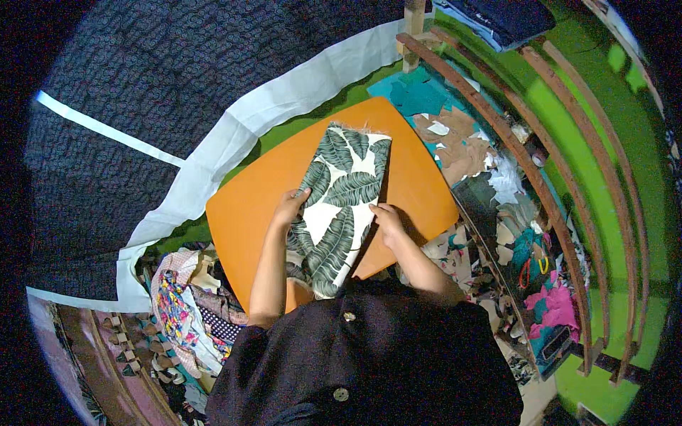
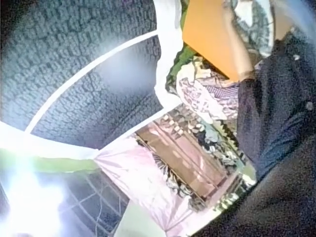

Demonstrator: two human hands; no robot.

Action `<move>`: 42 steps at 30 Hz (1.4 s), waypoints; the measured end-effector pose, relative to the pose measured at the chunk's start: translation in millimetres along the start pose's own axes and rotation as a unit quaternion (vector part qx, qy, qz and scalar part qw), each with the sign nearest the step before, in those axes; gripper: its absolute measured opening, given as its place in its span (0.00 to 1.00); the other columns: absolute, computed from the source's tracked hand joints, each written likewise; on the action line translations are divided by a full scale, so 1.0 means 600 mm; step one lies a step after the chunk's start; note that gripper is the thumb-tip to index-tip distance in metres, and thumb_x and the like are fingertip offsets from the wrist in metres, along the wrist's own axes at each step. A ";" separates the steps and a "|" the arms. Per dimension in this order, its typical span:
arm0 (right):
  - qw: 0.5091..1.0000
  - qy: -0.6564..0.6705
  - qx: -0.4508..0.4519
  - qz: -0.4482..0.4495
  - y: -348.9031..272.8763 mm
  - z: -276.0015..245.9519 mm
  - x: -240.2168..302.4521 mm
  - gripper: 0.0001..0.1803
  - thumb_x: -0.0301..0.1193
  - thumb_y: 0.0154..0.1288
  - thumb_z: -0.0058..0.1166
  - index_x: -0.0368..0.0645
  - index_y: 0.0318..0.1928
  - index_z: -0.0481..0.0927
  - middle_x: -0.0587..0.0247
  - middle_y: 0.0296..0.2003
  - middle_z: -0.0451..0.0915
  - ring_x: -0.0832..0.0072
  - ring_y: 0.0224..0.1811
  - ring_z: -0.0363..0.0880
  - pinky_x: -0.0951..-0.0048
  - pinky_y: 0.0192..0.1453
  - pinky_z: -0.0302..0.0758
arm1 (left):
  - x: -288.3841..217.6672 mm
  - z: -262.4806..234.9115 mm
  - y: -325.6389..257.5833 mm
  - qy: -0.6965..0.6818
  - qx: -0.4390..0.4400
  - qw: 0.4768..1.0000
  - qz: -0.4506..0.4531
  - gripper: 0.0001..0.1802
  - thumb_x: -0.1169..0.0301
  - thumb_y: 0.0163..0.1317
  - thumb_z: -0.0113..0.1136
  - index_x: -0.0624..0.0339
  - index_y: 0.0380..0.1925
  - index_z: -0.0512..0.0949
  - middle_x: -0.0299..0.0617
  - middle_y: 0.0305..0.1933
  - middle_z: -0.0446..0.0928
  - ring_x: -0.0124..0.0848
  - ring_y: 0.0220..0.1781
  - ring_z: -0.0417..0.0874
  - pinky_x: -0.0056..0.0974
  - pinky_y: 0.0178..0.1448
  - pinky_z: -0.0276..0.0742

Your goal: Folding various pieces of textile fabric and placing them on a shelf.

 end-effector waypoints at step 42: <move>0.952 -0.133 0.009 -0.274 -0.049 0.009 0.008 0.10 0.30 0.64 0.44 0.34 0.39 0.66 0.62 0.32 0.71 0.78 0.36 0.68 0.76 0.43 0.65 | 0.157 0.019 -0.109 0.182 -0.298 0.925 0.152 0.17 0.57 0.55 0.56 0.61 0.29 0.76 0.45 0.37 0.67 0.40 0.45 0.63 0.42 0.53 0.52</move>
Point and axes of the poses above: each hand's wrist, its own y-axis towards the middle knuckle, its own z-axis out of the palm, x = y × z, the point moved 5 cm from there along y, towards the middle knuckle
